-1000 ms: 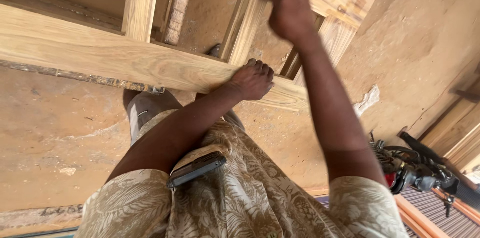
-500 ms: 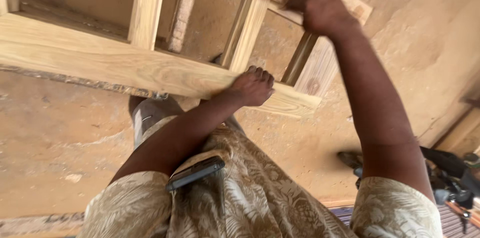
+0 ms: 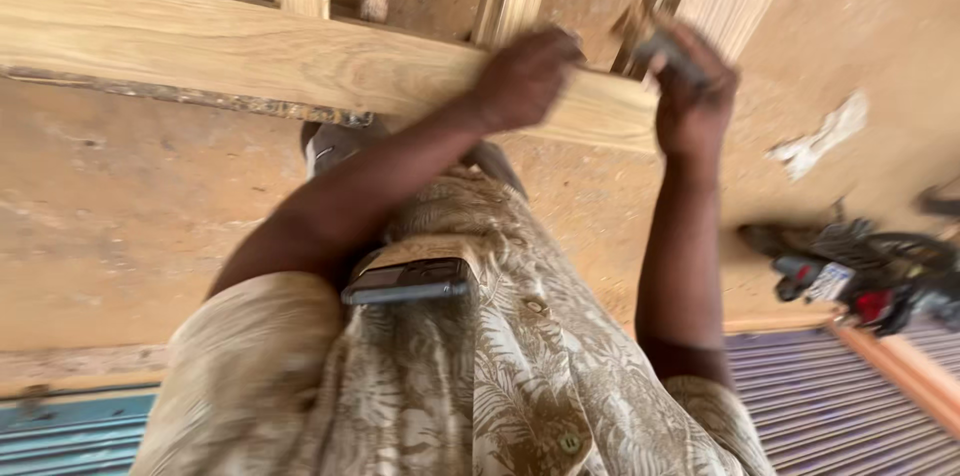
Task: The person sands a wooden frame structure using a sanding block. They systematically smooth the surfaces of the frame's rails and stiles, lifting and repositioning the frame to access different sections.
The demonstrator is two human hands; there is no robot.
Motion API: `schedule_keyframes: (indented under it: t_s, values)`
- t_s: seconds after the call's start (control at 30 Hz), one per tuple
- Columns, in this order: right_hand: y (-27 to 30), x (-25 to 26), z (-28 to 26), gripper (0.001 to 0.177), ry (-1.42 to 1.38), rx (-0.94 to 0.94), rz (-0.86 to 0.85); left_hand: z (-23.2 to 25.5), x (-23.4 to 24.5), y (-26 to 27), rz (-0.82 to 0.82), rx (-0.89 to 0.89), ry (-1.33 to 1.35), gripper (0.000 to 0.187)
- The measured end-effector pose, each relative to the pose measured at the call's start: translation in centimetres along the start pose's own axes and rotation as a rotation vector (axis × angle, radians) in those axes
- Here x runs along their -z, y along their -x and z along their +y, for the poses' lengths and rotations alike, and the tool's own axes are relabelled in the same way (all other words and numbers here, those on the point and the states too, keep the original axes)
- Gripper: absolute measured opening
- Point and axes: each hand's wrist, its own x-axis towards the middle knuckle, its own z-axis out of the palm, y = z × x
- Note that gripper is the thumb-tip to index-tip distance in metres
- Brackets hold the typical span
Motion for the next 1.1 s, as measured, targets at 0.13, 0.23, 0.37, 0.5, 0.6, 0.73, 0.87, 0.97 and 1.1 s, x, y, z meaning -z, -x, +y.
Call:
schedule_keyframes:
  t_s: [0.13,0.23,0.37,0.5,0.6,0.73,0.87,0.97,1.1]
  values:
    - [4.6,-5.0,1.5,0.032,-0.227,-0.230,-0.064,-6.1,11.4,7.5,0.357,0.167,-0.309,0.018]
    - [4.6,-9.8,1.8,0.027,0.313,-0.031,-0.144,-7.6,20.0,11.6,0.335,0.157,-0.567,0.021]
    - [4.2,-13.7,0.3,0.034,0.589,0.164,-0.136,-7.7,22.3,12.7,0.122,0.102,-0.681,0.032]
    - [5.2,-15.5,-0.9,0.038,0.639,0.176,-0.195,-8.2,21.5,13.7,0.180,0.140,-0.705,0.035]
    - [5.4,-17.2,-0.7,0.042,0.712,0.244,-0.218,-9.0,20.8,13.9,0.153,0.178,-0.679,0.031]
    - [6.3,-20.2,0.0,0.042,0.836,0.366,-0.191,-9.8,20.0,14.0,0.063,0.263,-0.658,0.016]
    - [7.0,-19.4,-0.7,0.038,0.860,0.321,-0.383,-10.7,19.8,14.0,0.109,0.167,-0.733,0.022]
    - [5.9,-18.5,-2.1,0.044,0.806,0.227,-0.381,-10.4,19.7,13.6,0.150,0.159,-0.746,0.011]
    - [5.0,-23.5,-2.7,0.044,0.893,0.525,-0.220,-9.1,20.0,14.4,0.097,0.212,-0.635,0.006]
